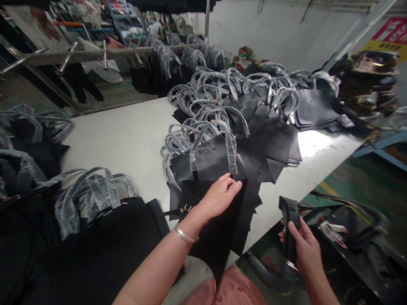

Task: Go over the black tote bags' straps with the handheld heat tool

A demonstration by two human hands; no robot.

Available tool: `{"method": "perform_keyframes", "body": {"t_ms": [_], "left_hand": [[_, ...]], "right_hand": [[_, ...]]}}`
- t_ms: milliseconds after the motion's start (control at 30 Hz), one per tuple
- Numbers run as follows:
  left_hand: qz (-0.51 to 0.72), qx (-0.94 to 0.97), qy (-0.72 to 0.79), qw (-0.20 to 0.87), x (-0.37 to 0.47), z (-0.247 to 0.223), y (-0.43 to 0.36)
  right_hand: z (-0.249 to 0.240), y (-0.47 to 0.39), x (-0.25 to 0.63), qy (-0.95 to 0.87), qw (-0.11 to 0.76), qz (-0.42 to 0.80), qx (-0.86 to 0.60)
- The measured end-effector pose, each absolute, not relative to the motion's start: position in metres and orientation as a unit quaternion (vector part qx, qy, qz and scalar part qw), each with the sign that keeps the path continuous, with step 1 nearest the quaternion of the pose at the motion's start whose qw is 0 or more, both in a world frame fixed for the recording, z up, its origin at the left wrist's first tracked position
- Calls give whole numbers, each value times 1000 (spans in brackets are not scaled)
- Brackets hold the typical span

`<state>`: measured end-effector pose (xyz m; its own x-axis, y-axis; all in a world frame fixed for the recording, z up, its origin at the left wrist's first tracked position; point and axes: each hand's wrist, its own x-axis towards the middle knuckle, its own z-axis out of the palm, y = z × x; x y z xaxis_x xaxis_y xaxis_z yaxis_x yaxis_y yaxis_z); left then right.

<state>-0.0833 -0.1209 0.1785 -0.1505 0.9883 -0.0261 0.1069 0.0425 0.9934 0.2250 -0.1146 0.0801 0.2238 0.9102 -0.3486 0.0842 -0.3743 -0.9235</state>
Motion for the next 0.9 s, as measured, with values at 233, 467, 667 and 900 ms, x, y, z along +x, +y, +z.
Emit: {"method": "perform_keyframes", "body": {"t_ms": [233,467,667,900], "left_hand": [[326,641,649,248,-68,22,-165],[300,677,645,190,-70,-20,-197],[282,708,629,155,-67,-42,-202],[256,751,608,7,-66,-44,-203]], "right_hand": [[105,-119,206,-427,302,560,-643],[80,-125,163,-455,121,683,-558],[75,-109,138,-438,110,701,-552],[69,-103,110,-503,191,651,-535]]}}
